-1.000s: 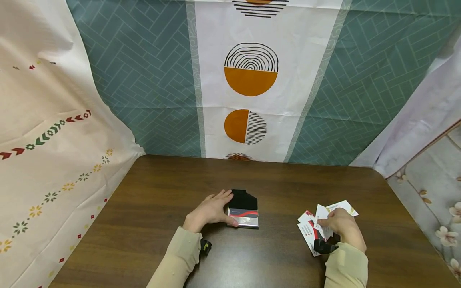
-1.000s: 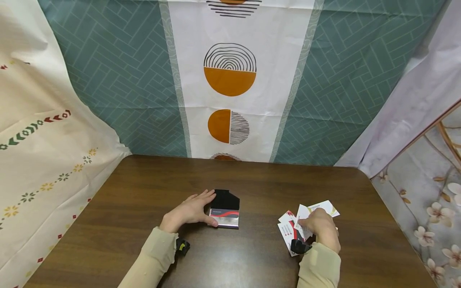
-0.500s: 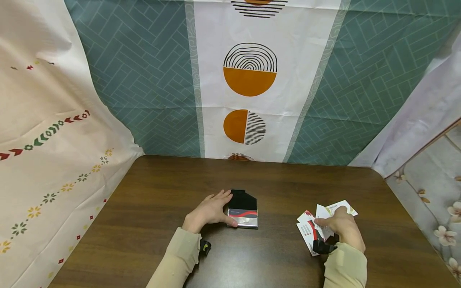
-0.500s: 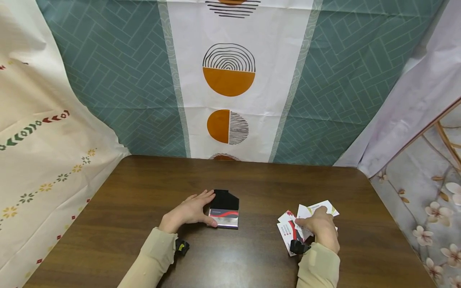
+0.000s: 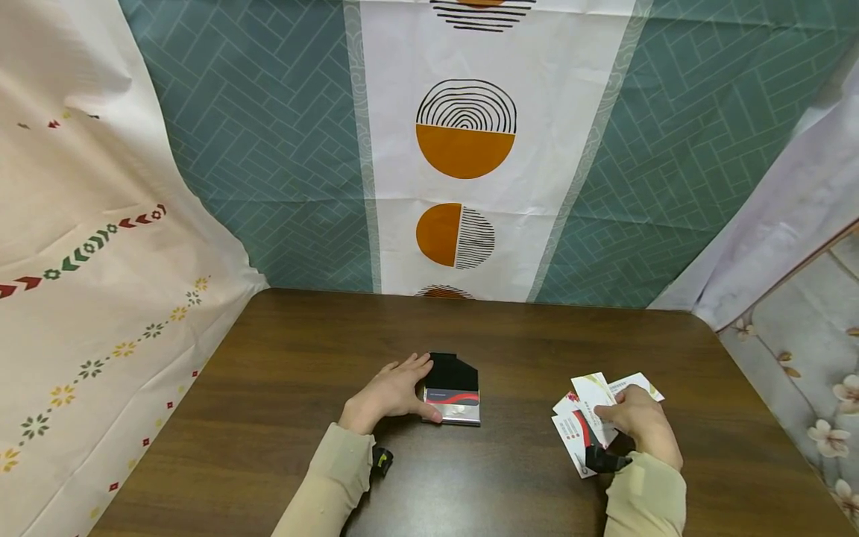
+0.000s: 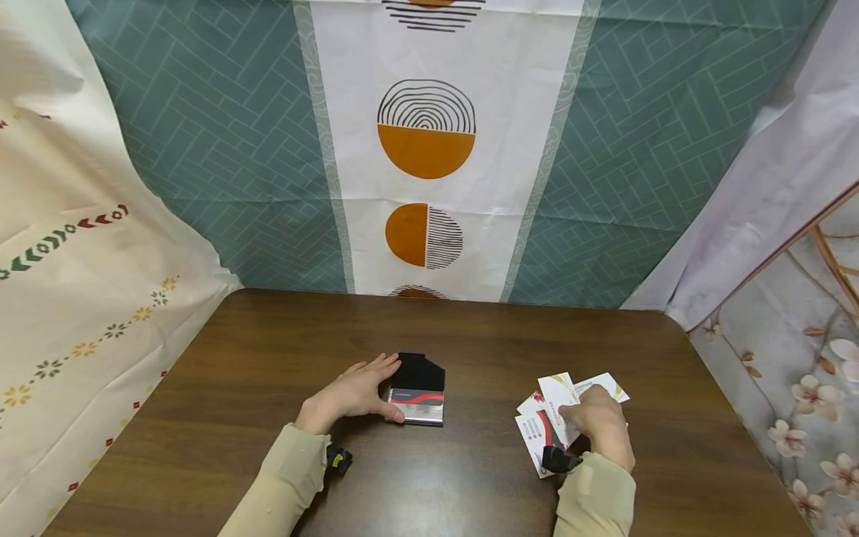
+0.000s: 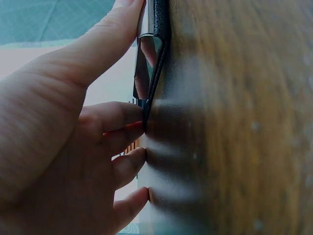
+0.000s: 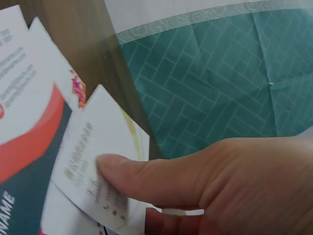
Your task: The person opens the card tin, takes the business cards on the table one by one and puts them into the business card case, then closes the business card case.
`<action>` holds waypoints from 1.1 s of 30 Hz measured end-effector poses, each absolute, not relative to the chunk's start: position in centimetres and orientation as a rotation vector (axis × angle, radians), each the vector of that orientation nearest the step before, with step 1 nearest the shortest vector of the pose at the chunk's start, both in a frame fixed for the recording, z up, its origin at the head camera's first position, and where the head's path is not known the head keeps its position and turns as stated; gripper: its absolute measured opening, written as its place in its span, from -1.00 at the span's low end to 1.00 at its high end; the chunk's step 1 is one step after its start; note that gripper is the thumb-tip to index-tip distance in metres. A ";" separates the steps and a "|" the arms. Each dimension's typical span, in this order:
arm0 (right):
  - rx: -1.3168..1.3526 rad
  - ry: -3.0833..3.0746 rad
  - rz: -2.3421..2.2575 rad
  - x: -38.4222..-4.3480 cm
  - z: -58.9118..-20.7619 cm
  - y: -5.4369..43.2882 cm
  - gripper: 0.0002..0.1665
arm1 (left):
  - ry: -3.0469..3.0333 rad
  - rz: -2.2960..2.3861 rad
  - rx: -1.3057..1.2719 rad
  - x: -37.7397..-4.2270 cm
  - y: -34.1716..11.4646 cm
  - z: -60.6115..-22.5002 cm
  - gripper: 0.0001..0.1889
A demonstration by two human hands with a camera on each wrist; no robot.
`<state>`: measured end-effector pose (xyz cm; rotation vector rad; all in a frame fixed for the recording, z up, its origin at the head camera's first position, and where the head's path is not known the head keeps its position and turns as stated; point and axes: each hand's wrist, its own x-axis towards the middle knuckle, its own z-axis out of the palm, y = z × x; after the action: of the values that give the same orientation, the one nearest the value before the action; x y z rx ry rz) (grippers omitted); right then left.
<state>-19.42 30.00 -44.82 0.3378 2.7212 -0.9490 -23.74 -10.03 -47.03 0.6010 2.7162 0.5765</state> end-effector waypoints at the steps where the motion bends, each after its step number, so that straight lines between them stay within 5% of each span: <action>1: 0.338 2.724 -0.954 -19.4 -44.8 30.1 -0.62 | 2.717 0.578 0.601 -23.7 -10.0 -47.0 0.11; 17: 0.203 2.808 -0.991 -19.8 -42.9 29.6 -0.77 | 2.718 0.570 0.601 -23.9 -10.1 -46.9 0.12; 33: -0.087 2.927 -1.019 -21.9 -42.0 23.0 -0.82 | 2.711 0.588 0.596 -23.7 -10.0 -46.8 0.11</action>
<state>-21.88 23.04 -42.02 -0.0871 2.9273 -1.0185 -23.67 -9.97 -46.82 0.5959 2.7112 0.5878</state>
